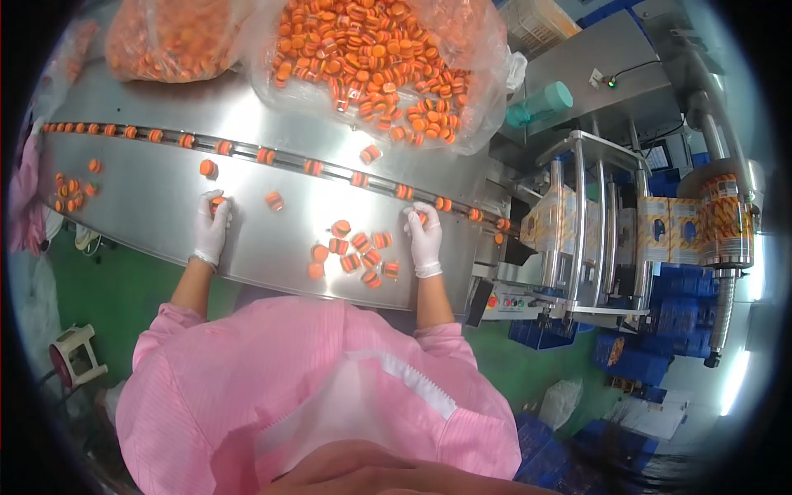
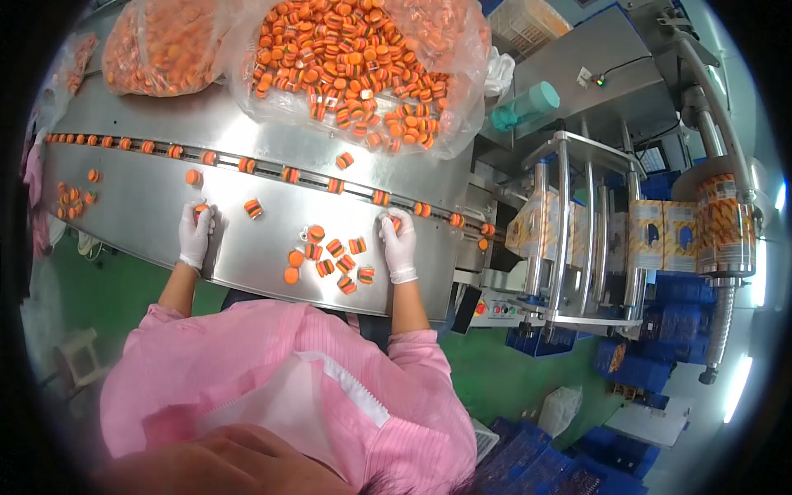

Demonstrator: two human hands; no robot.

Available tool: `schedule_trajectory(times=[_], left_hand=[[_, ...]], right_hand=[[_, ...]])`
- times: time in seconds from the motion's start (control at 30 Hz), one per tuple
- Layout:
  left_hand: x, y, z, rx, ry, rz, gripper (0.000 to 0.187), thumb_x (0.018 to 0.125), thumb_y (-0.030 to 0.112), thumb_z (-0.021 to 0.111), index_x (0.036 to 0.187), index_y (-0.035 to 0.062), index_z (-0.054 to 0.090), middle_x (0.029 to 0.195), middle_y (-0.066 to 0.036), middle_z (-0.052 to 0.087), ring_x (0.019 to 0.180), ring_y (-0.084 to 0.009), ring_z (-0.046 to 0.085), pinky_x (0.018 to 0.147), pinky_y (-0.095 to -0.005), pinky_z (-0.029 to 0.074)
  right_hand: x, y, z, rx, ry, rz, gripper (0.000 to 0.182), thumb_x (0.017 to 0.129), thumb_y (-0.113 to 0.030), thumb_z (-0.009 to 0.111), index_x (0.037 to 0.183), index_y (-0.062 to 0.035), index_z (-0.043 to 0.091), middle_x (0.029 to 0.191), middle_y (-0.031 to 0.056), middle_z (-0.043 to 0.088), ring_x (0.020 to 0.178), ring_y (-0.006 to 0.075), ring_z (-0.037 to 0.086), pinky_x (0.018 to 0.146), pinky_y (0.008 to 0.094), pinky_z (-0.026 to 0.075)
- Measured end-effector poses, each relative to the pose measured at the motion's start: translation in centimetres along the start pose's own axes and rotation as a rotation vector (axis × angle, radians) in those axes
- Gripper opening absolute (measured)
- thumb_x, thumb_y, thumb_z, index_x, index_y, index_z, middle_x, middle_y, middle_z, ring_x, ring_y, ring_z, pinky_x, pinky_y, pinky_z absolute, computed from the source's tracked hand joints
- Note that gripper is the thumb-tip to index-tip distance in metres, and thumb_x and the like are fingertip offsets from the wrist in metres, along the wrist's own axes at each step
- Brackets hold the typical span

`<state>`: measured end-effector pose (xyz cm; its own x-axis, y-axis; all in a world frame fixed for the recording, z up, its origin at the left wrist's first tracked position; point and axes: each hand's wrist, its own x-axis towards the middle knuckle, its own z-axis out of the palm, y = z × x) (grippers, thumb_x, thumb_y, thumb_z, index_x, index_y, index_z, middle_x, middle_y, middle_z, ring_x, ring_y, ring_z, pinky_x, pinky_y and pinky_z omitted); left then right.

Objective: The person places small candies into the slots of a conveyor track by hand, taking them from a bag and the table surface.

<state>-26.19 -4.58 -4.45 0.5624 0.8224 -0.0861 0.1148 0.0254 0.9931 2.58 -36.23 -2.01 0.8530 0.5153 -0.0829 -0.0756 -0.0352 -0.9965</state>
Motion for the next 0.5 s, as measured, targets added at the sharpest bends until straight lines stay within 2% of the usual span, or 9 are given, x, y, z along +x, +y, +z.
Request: schedule_trajectory(times=[0.17, 0.27, 0.37, 0.4, 0.47, 0.5], left_hand=[[-0.3, 1.5, 0.2, 0.058, -0.010, -0.068, 0.026, 0.091, 0.012, 0.056, 0.116, 0.0047, 0.056, 0.087, -0.002, 0.053, 0.062, -0.0044, 0.047, 0.056, -0.0191, 0.041], [-0.1, 1.0, 0.3, 0.240, 0.003, 0.164, 0.033, 0.089, 0.010, 0.057, 0.121, 0.0063, 0.058, 0.096, -0.005, 0.054, 0.075, -0.0099, 0.052, 0.067, -0.0224, 0.045], [0.2, 0.5, 0.0, 0.307, -0.026, 0.179, 0.037, 0.089, 0.011, 0.058, 0.124, 0.0058, 0.053, 0.096, -0.005, 0.055, 0.080, -0.0114, 0.053, 0.069, -0.0236, 0.045], [0.2, 0.1, 0.1, 0.305, -0.024, 0.186, 0.037, 0.089, 0.011, 0.058, 0.124, 0.0058, 0.053, 0.096, -0.005, 0.055, 0.080, -0.0114, 0.053, 0.069, -0.0236, 0.045], [0.2, -0.6, 0.5, 0.037, 0.046, 0.070, 0.036, 0.088, 0.010, 0.059, 0.120, 0.0045, 0.047, 0.094, -0.004, 0.054, 0.079, -0.0108, 0.052, 0.070, -0.0240, 0.046], [0.3, -0.3, 0.5, 0.037, 0.047, 0.073, 0.036, 0.088, 0.010, 0.059, 0.120, 0.0045, 0.047, 0.094, -0.004, 0.054, 0.079, -0.0108, 0.052, 0.070, -0.0240, 0.046]], right_hand=[[-0.2, 0.4, 0.1, 0.080, 0.108, -0.049, 0.020, 0.091, -0.005, 0.055, 0.111, -0.0040, 0.051, 0.092, 0.0040, 0.061, 0.066, 0.0046, 0.050, 0.059, 0.0176, 0.042], [-0.2, 0.3, 0.0, 0.092, 0.117, -0.071, 0.021, 0.091, -0.004, 0.055, 0.112, -0.0028, 0.051, 0.092, 0.0043, 0.061, 0.067, 0.0057, 0.051, 0.061, 0.0187, 0.043], [-0.1, 0.6, 0.0, 0.085, 0.133, -0.100, 0.020, 0.091, -0.006, 0.055, 0.111, -0.0032, 0.052, 0.092, 0.0046, 0.062, 0.067, 0.0064, 0.053, 0.061, 0.0194, 0.043], [-0.1, 0.5, 0.0, 0.067, 0.139, -0.117, 0.019, 0.091, -0.007, 0.055, 0.110, -0.0038, 0.053, 0.091, 0.0047, 0.063, 0.067, 0.0067, 0.054, 0.060, 0.0197, 0.043], [-0.2, 0.3, 0.0, 0.070, 0.142, -0.119, 0.019, 0.091, -0.007, 0.055, 0.110, -0.0035, 0.053, 0.091, 0.0049, 0.063, 0.067, 0.0069, 0.054, 0.060, 0.0199, 0.044], [-0.2, 0.2, 0.1, 0.073, 0.145, -0.114, 0.019, 0.091, -0.007, 0.055, 0.110, -0.0032, 0.053, 0.091, 0.0050, 0.063, 0.068, 0.0072, 0.055, 0.061, 0.0201, 0.044]])
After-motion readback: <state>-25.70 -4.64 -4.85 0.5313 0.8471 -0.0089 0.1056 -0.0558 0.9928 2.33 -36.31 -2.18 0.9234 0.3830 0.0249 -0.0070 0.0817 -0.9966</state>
